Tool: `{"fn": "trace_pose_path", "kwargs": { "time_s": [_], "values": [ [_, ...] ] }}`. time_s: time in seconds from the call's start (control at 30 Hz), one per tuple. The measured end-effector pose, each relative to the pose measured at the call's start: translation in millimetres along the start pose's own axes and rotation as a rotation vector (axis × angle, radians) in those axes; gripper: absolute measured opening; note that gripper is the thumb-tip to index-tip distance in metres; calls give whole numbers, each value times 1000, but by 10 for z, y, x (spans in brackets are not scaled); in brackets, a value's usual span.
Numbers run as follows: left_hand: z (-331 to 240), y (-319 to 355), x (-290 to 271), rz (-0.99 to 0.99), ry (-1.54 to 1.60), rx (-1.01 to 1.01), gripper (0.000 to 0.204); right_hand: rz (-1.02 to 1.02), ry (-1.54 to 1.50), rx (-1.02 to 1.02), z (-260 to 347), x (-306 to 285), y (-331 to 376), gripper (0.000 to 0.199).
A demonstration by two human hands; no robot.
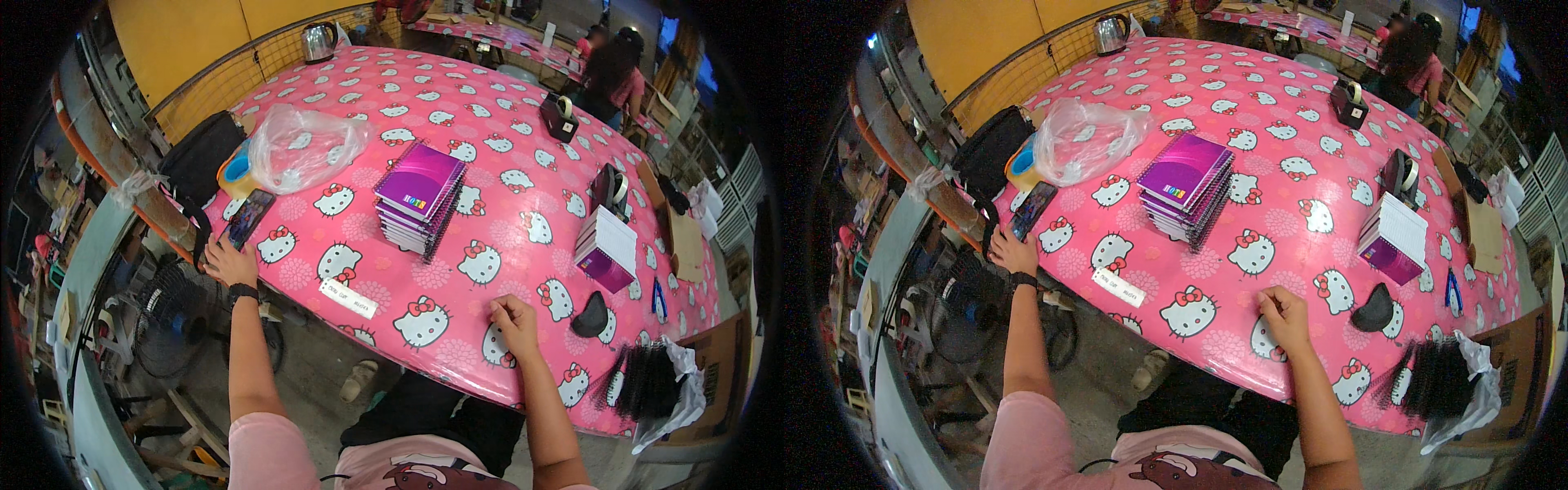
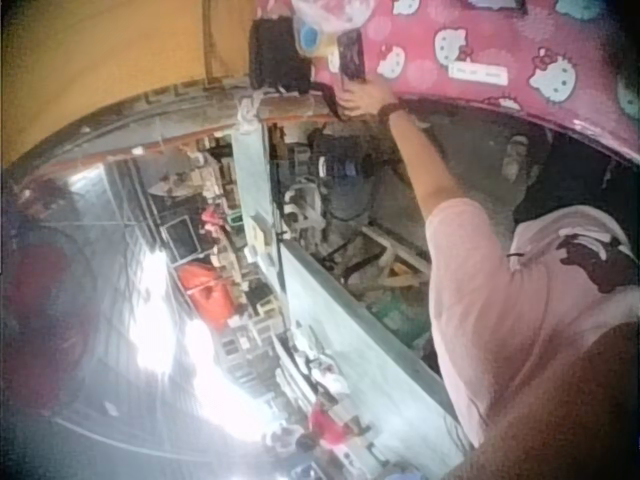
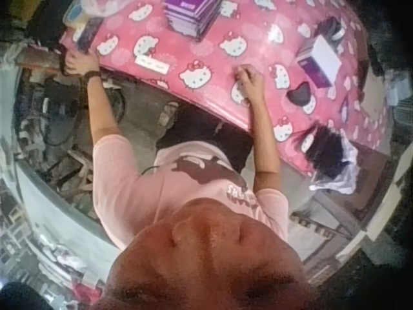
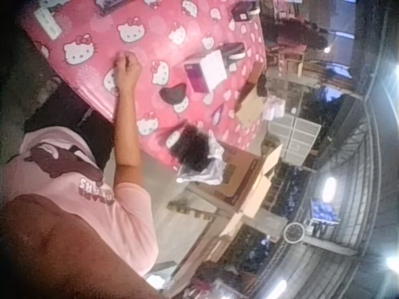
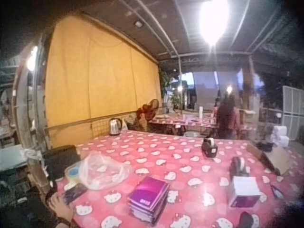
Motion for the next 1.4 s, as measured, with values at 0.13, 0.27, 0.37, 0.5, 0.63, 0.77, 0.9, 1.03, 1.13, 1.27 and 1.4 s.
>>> {"fn": "trace_pose_path", "kwargs": {
  "time_s": [0.13, 0.27, 0.37, 0.5, 0.63, 0.77, 0.9, 1.03, 1.13, 1.27, 1.4],
  "values": [
    [-33, 4, 6, 11, -58, 94, 42, 3, 49, -30, 15, -5, 0, 14],
    [-7, -5, 5, 28, 21, 81, 43, 1, 52, -27, 11, -4, 1, 14],
    [7, 16, -15, -29, 74, 66, 44, -4, 66, -25, 32, 1, 6, 14],
    [8, 1, -2, -34, 45, 92, 45, -4, 27, -52, -6, 2, 3, 15],
    [-47, -10, 10, 37, -14, 94, 47, 1, 94, -43, -13, -1, 1, 17],
    [-48, -7, 25, 87, -19, 61, 49, 2, 95, -45, -11, -10, 2, 18],
    [10, -33, 83, 140, -134, 56, 54, 11, 99, -36, 25, 4, 8, 17],
    [-154, -32, -81, -19, -99, 116, 57, 15, 67, -28, 21, 7, 4, 17],
    [-604, 98, -284, -80, 179, 191, 57, 10, 71, -57, -5, 5, -7, 16],
    [-1722, 319, -636, -162, 710, 427, 54, -11, 97, -51, 0, -32, 4, 15],
    [-2830, 505, -1263, -288, 1094, 495, 47, -31, 29, -27, 76, -135, 45, 13]
  ]
}}
Point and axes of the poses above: each hand's wrist, its own y-axis away from the middle knuckle, its own x-axis out of the palm, z = x × y, the point moved 6 cm from there along -y, towards the middle knuckle, and after that the axes turned 8 degrees about y, right-handed, at the moved point
